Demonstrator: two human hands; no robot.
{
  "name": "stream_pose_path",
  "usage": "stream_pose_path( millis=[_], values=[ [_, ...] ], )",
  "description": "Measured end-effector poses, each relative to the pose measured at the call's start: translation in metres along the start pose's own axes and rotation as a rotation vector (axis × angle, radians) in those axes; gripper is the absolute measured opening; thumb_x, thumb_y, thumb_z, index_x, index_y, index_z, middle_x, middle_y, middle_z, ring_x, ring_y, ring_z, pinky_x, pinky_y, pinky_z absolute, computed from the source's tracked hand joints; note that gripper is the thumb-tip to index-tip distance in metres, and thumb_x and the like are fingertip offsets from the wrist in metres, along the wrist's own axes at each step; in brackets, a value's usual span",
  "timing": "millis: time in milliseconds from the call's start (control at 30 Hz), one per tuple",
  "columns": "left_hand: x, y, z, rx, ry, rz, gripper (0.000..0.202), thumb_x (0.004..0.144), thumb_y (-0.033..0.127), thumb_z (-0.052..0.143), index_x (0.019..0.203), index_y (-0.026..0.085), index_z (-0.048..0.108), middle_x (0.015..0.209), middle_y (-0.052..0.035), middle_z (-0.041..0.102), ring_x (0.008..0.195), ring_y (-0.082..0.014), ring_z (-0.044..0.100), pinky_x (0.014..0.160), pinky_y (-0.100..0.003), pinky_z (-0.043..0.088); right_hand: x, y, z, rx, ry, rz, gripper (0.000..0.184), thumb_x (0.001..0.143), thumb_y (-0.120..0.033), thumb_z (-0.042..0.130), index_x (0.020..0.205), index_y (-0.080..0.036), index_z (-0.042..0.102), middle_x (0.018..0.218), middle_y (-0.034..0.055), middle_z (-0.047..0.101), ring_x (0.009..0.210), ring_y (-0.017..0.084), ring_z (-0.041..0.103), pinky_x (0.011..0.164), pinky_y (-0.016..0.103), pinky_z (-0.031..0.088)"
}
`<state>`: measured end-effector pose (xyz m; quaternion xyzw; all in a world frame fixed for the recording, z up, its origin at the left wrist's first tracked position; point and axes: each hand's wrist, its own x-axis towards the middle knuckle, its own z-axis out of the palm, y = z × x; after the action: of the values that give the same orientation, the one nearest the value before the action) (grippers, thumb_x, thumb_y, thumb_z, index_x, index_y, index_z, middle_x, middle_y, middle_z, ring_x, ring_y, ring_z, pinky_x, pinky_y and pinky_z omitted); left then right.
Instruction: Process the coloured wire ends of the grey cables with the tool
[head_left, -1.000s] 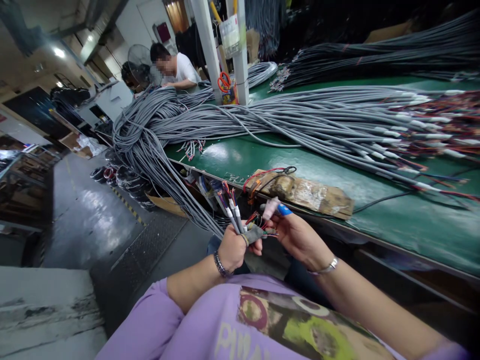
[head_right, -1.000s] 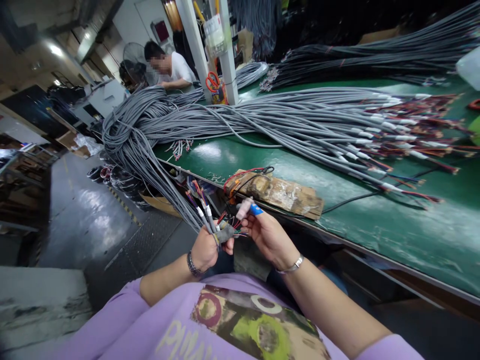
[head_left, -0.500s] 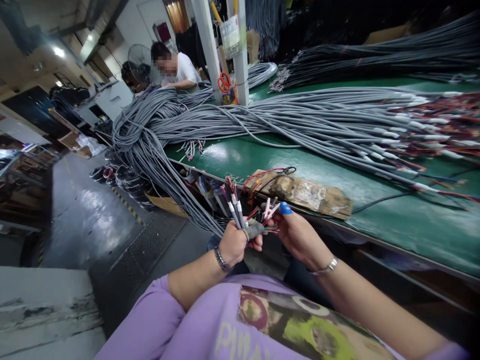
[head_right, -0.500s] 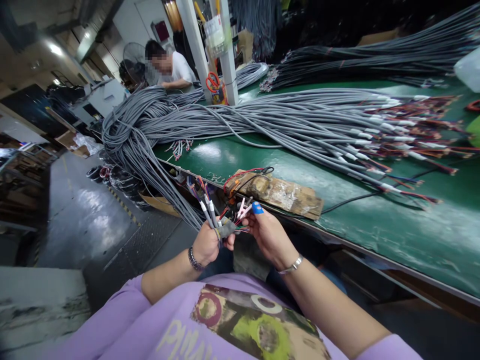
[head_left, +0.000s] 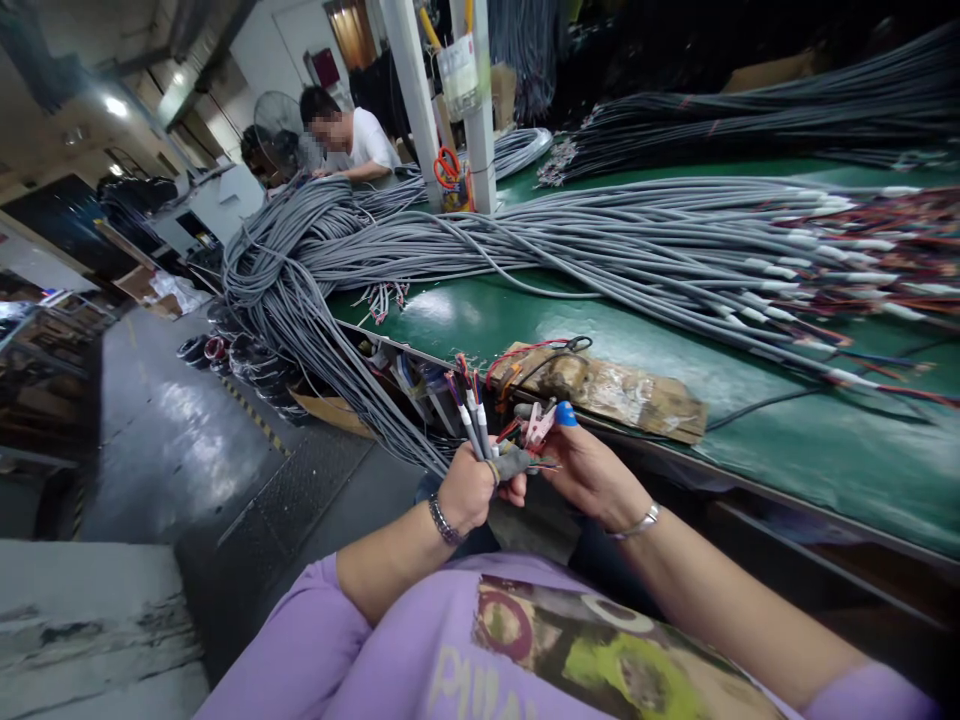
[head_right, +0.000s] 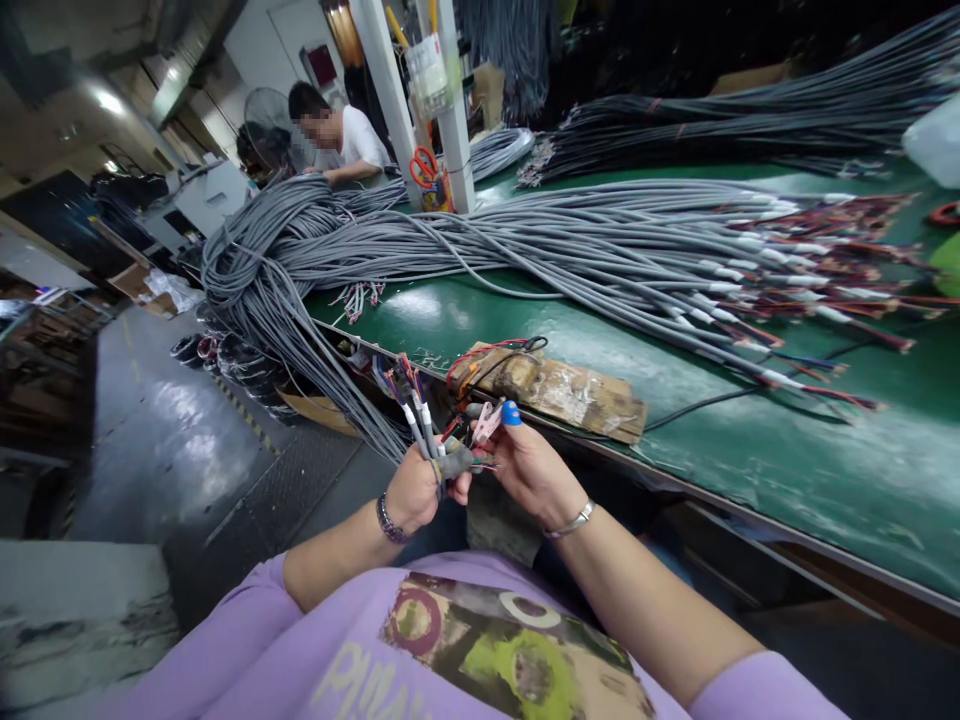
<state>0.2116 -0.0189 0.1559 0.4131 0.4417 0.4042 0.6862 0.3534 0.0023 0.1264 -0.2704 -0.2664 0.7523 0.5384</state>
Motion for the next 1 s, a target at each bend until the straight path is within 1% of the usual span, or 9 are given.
stream_pose_path(
  millis=[167,300,400,467,567,667,800,900,1000],
  values=[
    [0.003,-0.002,0.003,0.023,0.019,-0.028,0.041,0.059,0.047,0.078,0.059,0.012,0.056,0.045,0.0005,0.055,0.035,-0.0085,0.049,0.036,-0.019,0.038,0.003,0.004,-0.003,0.104,0.069,0.028,0.038,0.074,-0.055,0.071,0.083,-0.019,0.068,0.066,0.0018,0.064,0.056,0.016,0.057,0.059,0.031,0.047],
    [0.001,-0.002,0.004,0.020,0.023,-0.023,0.041,0.058,0.046,0.079,0.058,0.012,0.056,0.045,0.0006,0.055,0.035,-0.0082,0.048,0.036,-0.019,0.038,0.001,0.006,-0.001,0.090,0.091,0.005,0.043,0.075,-0.060,0.067,0.089,-0.019,0.069,0.069,0.0031,0.065,0.061,0.018,0.059,0.059,0.032,0.049],
    [-0.004,-0.003,0.003,-0.007,0.021,0.005,0.039,0.059,0.045,0.079,0.060,0.013,0.056,0.046,0.0011,0.055,0.036,-0.0083,0.048,0.038,-0.020,0.042,-0.002,0.003,0.003,0.129,0.101,0.022,0.046,0.073,-0.064,0.066,0.085,-0.019,0.069,0.072,0.0036,0.066,0.064,0.017,0.060,0.060,0.030,0.051],
    [-0.008,-0.005,0.001,-0.017,0.021,0.027,0.037,0.061,0.044,0.078,0.061,0.013,0.057,0.046,0.0011,0.055,0.036,-0.0084,0.049,0.038,-0.020,0.041,-0.004,0.001,0.004,0.150,0.097,0.047,0.044,0.074,-0.063,0.067,0.082,-0.019,0.069,0.073,0.0030,0.066,0.062,0.015,0.058,0.059,0.028,0.051],
    [-0.013,-0.008,0.000,-0.022,0.038,0.055,0.036,0.064,0.043,0.077,0.061,0.012,0.058,0.047,0.0008,0.056,0.037,-0.0081,0.049,0.038,-0.019,0.040,-0.006,-0.002,0.006,0.121,0.084,0.056,0.037,0.076,-0.056,0.069,0.081,-0.019,0.069,0.071,0.0023,0.065,0.060,0.013,0.056,0.057,0.026,0.050],
    [-0.014,-0.009,0.000,-0.027,0.065,0.079,0.036,0.066,0.043,0.075,0.061,0.012,0.058,0.047,0.0006,0.056,0.037,-0.0081,0.049,0.038,-0.019,0.040,-0.008,-0.002,0.008,0.095,0.089,0.020,0.033,0.077,-0.052,0.070,0.079,-0.019,0.070,0.070,0.0027,0.064,0.063,0.014,0.056,0.059,0.026,0.050],
    [-0.012,-0.007,0.003,-0.017,0.088,0.099,0.036,0.068,0.044,0.074,0.061,0.012,0.058,0.048,0.0006,0.056,0.037,-0.0080,0.049,0.039,-0.019,0.040,-0.009,-0.002,0.008,0.093,0.078,0.010,0.034,0.078,-0.053,0.068,0.079,-0.019,0.071,0.073,0.0037,0.065,0.064,0.015,0.056,0.060,0.027,0.049],
    [-0.009,-0.007,0.005,-0.006,0.109,0.089,0.035,0.068,0.044,0.073,0.061,0.013,0.058,0.047,0.0009,0.056,0.037,-0.0079,0.049,0.038,-0.019,0.039,-0.007,-0.001,0.005,0.087,0.058,0.019,0.032,0.080,-0.052,0.066,0.081,-0.020,0.071,0.072,0.0032,0.065,0.063,0.016,0.056,0.059,0.028,0.049],
    [-0.006,-0.008,0.006,-0.002,0.120,0.066,0.034,0.068,0.044,0.072,0.062,0.013,0.058,0.047,0.0010,0.056,0.037,-0.0079,0.049,0.038,-0.018,0.038,-0.005,0.002,0.001,0.117,0.042,0.022,0.031,0.077,-0.051,0.070,0.078,-0.020,0.069,0.073,0.0031,0.067,0.065,0.018,0.058,0.060,0.030,0.050]
  ],
)
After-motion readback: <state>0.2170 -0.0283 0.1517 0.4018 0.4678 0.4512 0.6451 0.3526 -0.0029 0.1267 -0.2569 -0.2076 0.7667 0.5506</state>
